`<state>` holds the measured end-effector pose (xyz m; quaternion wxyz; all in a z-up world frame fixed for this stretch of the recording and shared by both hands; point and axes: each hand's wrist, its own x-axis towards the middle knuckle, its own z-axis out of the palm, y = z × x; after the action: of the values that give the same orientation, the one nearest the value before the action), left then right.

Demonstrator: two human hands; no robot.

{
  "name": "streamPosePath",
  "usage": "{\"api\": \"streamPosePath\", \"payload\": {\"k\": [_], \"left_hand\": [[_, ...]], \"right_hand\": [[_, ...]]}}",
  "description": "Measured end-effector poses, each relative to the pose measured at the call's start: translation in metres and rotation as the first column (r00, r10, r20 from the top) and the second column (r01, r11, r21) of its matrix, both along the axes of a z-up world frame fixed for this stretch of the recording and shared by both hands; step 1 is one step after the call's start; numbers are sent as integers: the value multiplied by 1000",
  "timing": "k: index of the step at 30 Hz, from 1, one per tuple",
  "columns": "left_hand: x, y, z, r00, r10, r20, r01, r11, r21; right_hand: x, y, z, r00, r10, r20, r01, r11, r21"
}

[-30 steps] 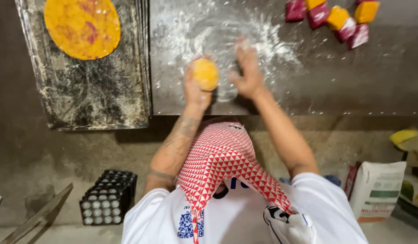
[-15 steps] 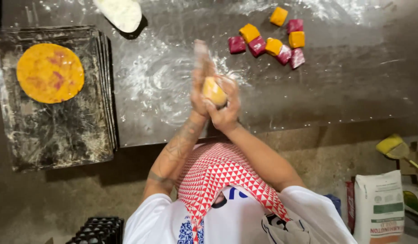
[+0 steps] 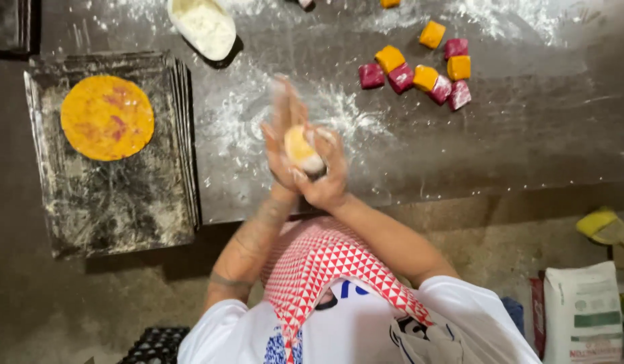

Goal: The person picks up dough pieces from a table, rolls them into balls by hand, and then flattens them into circles on the table and on a tray.

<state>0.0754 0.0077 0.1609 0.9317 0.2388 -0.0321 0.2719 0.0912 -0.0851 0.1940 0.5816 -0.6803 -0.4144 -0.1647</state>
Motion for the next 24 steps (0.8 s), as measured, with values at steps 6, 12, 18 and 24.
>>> {"api": "streamPosePath", "payload": {"k": [6, 12, 18, 24], "left_hand": [[-28, 25, -6, 999, -41, -25, 46, 965, 259], [-55, 31, -10, 993, -1, -122, 38, 951, 306], [-63, 55, -14, 989, -70, -129, 97, 971, 217], [-42, 88, -9, 984, -177, -3, 167, 933, -320]], "right_hand": [[-1, 42, -10, 988, -40, -152, 33, 998, -48], [-24, 65, -1, 959, -155, -239, 158, 987, -9], [-37, 79, 1, 980, -161, -117, 147, 982, -116], [-61, 76, 8, 986, -138, 89, 149, 979, -142]]}}
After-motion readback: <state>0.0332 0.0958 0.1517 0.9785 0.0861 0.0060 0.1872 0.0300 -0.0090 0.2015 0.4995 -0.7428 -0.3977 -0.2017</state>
